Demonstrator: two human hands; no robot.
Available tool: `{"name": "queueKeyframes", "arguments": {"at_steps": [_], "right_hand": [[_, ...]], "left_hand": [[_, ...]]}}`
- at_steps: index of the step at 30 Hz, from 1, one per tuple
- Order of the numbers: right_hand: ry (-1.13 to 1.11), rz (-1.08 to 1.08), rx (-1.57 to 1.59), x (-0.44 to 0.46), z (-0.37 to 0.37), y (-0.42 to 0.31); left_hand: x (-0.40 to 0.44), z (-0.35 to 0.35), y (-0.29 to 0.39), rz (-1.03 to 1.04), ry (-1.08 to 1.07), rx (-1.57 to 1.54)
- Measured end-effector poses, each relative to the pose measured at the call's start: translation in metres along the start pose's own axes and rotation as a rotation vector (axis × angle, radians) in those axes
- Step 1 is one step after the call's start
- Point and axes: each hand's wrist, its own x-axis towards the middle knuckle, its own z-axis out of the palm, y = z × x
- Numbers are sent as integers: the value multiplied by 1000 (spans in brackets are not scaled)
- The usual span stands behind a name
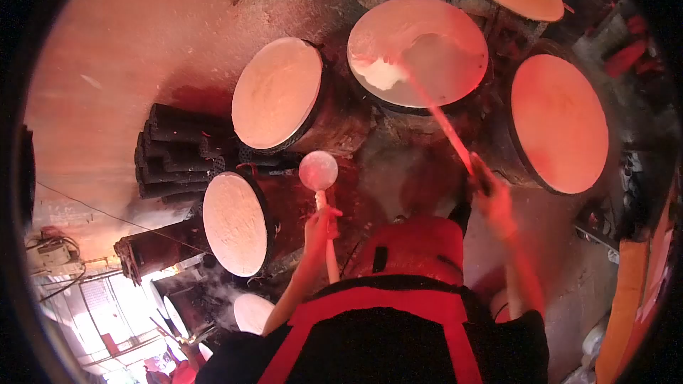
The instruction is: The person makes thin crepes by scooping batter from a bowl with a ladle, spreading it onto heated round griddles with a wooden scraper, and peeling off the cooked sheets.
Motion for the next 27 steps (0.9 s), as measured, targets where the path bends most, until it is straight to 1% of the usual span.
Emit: {"name": "queueKeyframes", "arguments": {"at_steps": [1, 3, 6, 7, 8, 9, 11, 12, 13, 15, 16, 18, 19, 20, 21, 23, 25, 26, 27], "right_hand": [[164, -130, 134, -1, 36, 14], [158, -128, 88, 24, 119, 6], [196, -138, 209, 122, 247, -34], [225, -135, 265, 158, 289, -43], [310, -200, 313, 203, 335, -24], [355, -145, 395, 236, 367, -21], [445, 39, 615, 278, 410, -16], [488, 99, 691, 283, 418, -19], [549, 107, 691, 279, 421, -18], [618, 77, 636, 235, 416, -7], [619, 81, 638, 208, 408, -6], [547, 177, 685, 149, 385, -2], [488, 223, 680, 113, 359, -22], [452, 227, 759, 90, 347, -13], [414, 234, 838, 73, 333, -3], [424, 521, 769, 49, 282, -21], [292, 339, 787, 30, 230, -29], [315, 375, 792, 36, 211, -36], [327, 362, 773, 43, 200, -46]], "left_hand": [[-5, -13, -5, -6, 13, -10], [-23, -35, -18, -25, 48, -34], [-54, -56, -30, -20, 167, -30], [-62, -67, -40, 20, 128, -72], [-72, -68, -37, 19, 180, -51], [-81, -69, -36, 18, 234, -30], [-86, -88, -57, 27, 239, -88], [-89, -86, -59, 11, 333, -62], [-89, -89, -59, 21, 321, -19], [-97, -98, -61, 40, 300, 63], [-97, -99, -62, 4, 263, -41], [-96, -94, -56, -30, 227, -79], [-94, -92, -53, -45, 209, -96], [-87, -96, -60, -8, 140, -105], [-85, -95, -61, -7, 123, -102], [-78, -88, -57, -1, 85, -93], [-79, -78, -53, 18, 71, -153], [-80, -75, -55, 24, 67, -173], [-79, -72, -55, 33, 63, -193]]}}
